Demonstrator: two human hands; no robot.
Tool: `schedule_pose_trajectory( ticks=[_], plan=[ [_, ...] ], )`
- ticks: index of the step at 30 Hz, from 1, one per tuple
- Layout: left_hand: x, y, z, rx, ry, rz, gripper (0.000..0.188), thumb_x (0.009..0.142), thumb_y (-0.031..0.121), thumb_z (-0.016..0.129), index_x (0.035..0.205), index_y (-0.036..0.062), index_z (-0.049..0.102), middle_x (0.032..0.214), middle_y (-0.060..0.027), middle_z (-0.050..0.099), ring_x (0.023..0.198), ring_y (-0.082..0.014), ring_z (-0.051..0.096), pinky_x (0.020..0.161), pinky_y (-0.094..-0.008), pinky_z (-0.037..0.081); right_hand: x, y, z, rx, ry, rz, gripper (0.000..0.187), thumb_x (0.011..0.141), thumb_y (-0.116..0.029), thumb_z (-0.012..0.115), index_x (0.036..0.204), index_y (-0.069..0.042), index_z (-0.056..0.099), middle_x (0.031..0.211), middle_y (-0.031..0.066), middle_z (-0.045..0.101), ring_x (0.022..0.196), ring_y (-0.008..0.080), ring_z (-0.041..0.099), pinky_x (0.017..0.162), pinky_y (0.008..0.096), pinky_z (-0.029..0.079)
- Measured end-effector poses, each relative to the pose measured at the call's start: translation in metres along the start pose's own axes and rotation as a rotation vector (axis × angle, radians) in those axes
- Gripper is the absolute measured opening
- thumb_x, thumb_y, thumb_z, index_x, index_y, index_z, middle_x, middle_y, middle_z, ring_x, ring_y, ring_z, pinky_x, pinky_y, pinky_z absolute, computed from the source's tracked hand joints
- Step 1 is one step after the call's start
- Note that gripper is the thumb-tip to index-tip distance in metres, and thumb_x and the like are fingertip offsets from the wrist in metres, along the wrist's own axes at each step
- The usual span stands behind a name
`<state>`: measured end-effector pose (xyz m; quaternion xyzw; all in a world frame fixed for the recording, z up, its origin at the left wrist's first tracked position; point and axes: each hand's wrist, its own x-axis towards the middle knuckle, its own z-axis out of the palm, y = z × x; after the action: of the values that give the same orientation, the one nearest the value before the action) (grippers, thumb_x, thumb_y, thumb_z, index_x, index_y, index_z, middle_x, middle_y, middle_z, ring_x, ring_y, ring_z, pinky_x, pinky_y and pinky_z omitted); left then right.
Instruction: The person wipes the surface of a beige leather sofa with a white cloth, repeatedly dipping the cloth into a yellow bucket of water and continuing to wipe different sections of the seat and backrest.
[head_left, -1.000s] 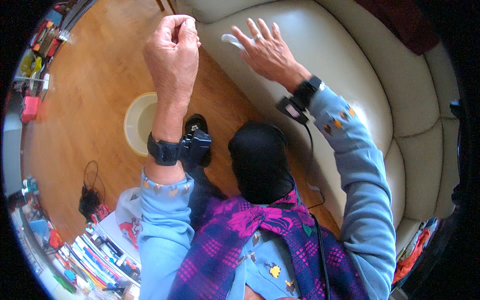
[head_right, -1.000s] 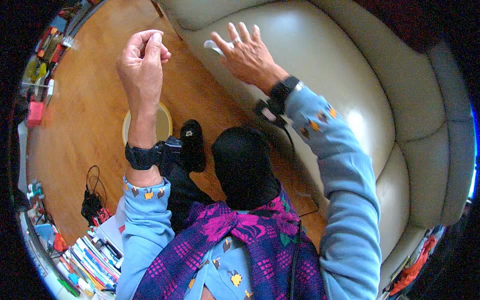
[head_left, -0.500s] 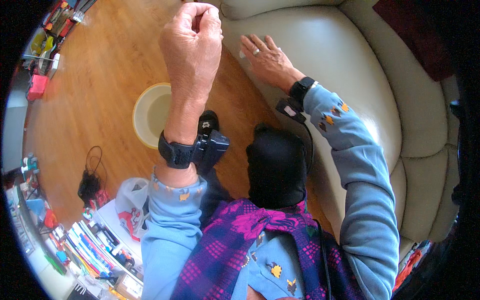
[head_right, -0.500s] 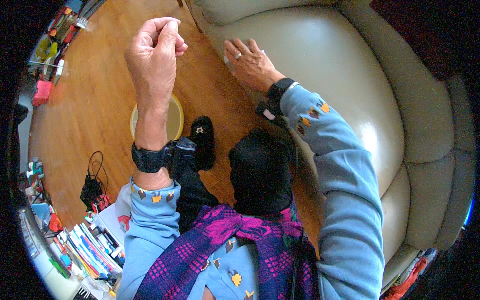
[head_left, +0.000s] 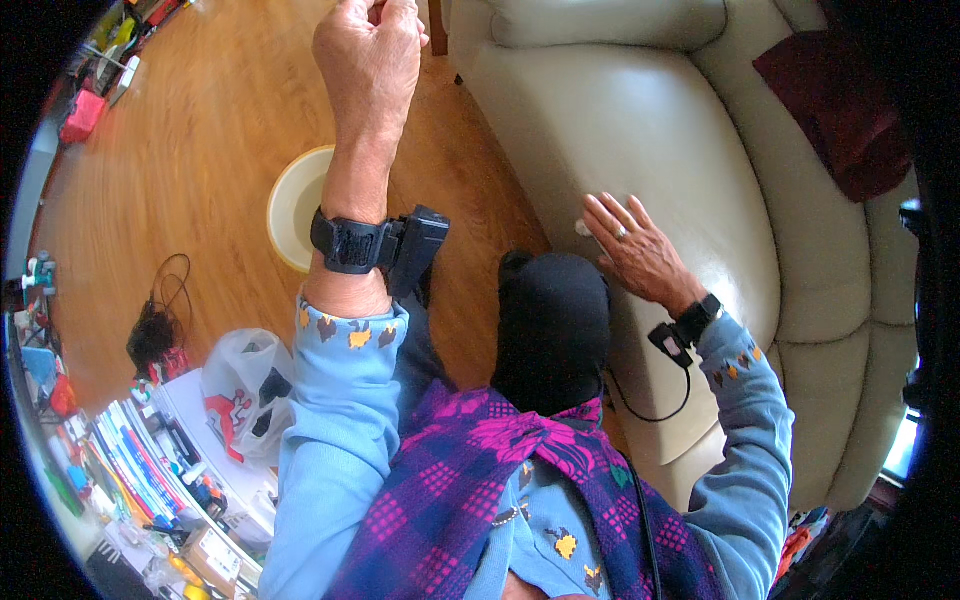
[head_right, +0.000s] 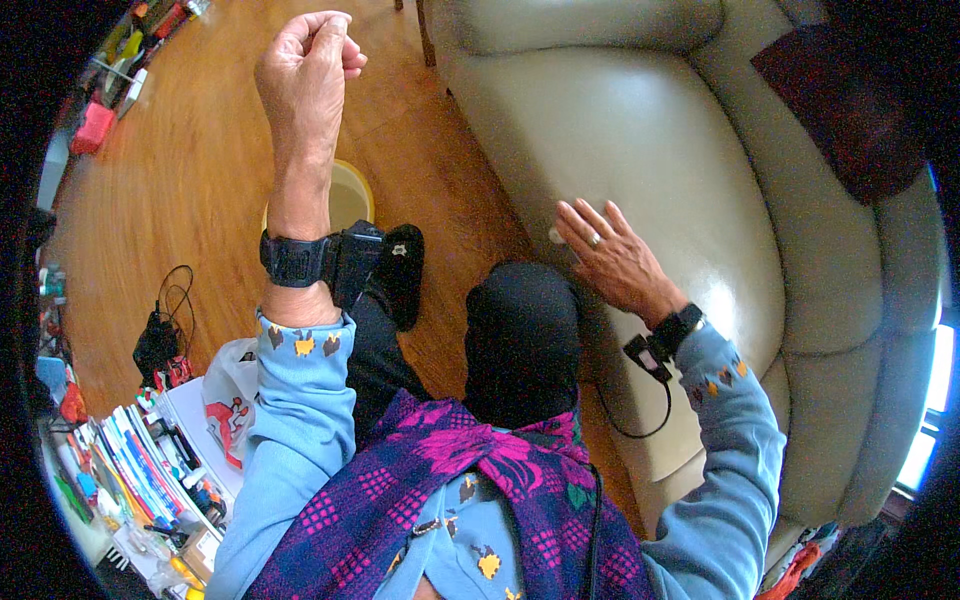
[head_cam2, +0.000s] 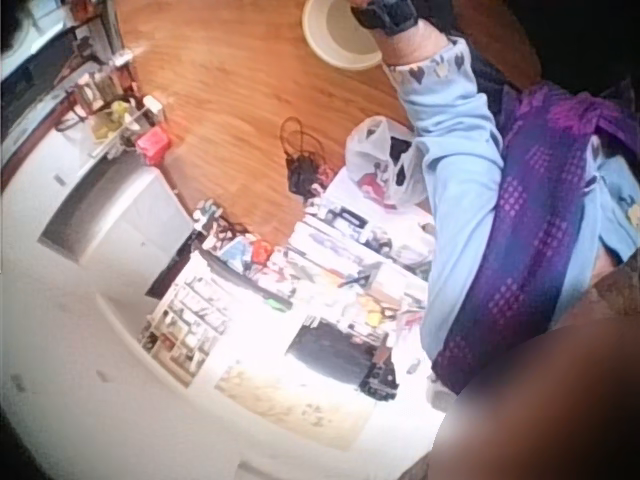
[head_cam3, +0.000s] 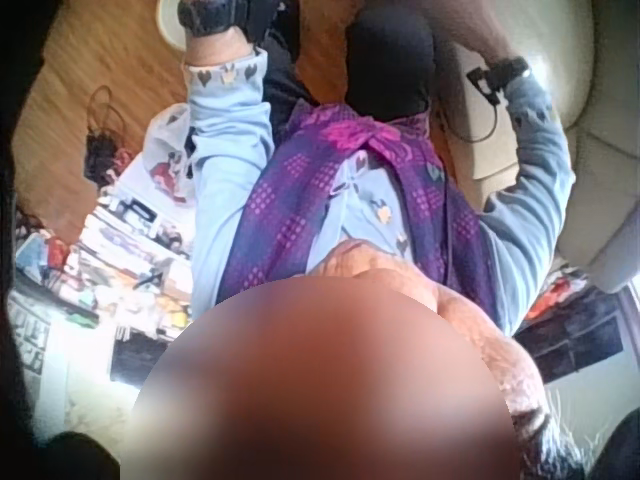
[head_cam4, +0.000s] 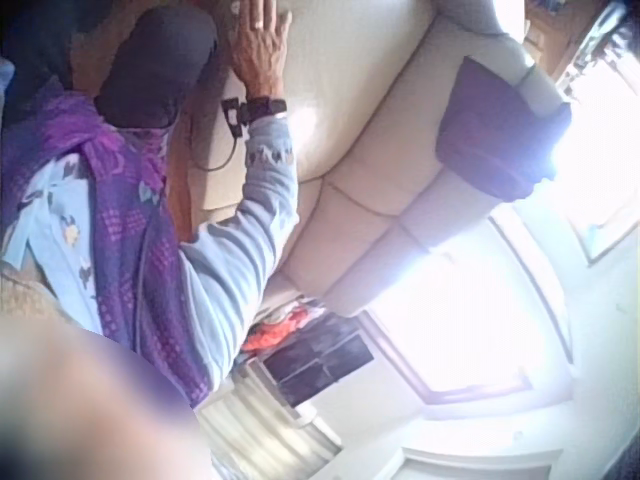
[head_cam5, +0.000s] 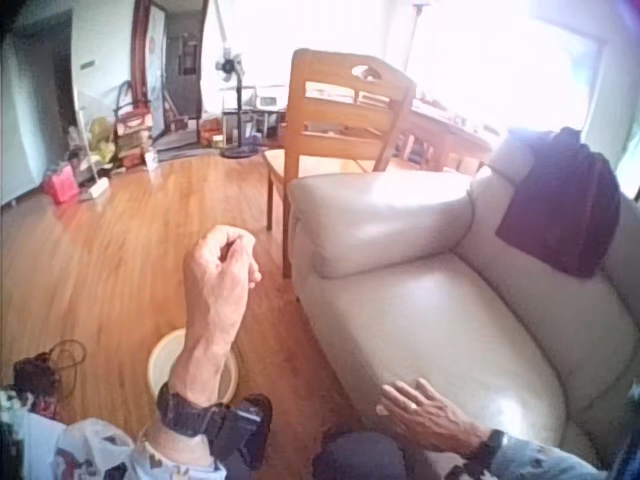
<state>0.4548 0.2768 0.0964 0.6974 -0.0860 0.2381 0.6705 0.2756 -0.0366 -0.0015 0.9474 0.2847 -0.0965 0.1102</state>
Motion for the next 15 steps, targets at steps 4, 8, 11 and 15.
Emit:
schedule_pose_trajectory(
  ticks=[4, 8, 11, 15],
  plan=[
    [-0.001, 0.006, -0.007, -0.077, 0.072, 0.014, 0.018, 0.094, 0.014, 0.056, 0.084, 0.0022, 0.064, 0.06, -0.0013, 0.058, 0.054, -0.0094, 0.055, 0.051, -0.0246, 0.043, -0.035, -0.012, -0.008, 0.04, -0.08, 0.014, 0.059, 0.095, -0.029, 0.055, 0.146, -0.005, 0.04, 0.159, 0.0104, 0.026, 0.147, 0.0259, 0.025, 0.12, 0.0487, 0.02],
    [-0.002, 0.004, -0.014, 0.007, 0.085, 0.047, 0.02, 0.093, 0.014, 0.057, 0.081, -0.0004, 0.064, 0.061, -0.0028, 0.059, 0.056, -0.0093, 0.057, 0.052, -0.0261, 0.045, -0.055, -0.014, -0.02, 0.107, -0.195, 0.006, 0.059, 0.093, -0.026, 0.058, 0.145, -0.003, 0.04, 0.159, 0.0128, 0.026, 0.147, 0.0272, 0.023, 0.12, 0.0483, 0.02],
    [-0.009, 0.003, -0.001, 0.229, 0.067, 0.138, 0.019, 0.091, 0.017, 0.056, 0.083, 0.0032, 0.066, 0.07, -0.0062, 0.068, 0.066, -0.0263, 0.066, 0.061, -0.0363, 0.051, -0.047, -0.003, -0.031, 0.1, -0.133, 0.052, 0.05, 0.093, -0.021, 0.058, 0.138, -0.002, 0.047, 0.155, 0.0155, 0.032, 0.142, 0.0303, 0.032, 0.116, 0.0472, 0.029],
    [-0.061, 0.011, 0.049, 0.123, -0.292, 0.084, 0.02, 0.093, 0.018, 0.055, 0.088, 0.0039, 0.069, 0.071, -0.0128, 0.066, 0.068, -0.0205, 0.064, 0.066, -0.0377, 0.053, 0.013, 0.019, -0.047, 0.088, 0.231, 0.151, 0.036, 0.093, -0.02, 0.059, 0.125, -0.002, 0.056, 0.134, 0.0172, 0.052, 0.122, 0.0337, 0.051, 0.1, 0.0449, 0.044]
  ],
)
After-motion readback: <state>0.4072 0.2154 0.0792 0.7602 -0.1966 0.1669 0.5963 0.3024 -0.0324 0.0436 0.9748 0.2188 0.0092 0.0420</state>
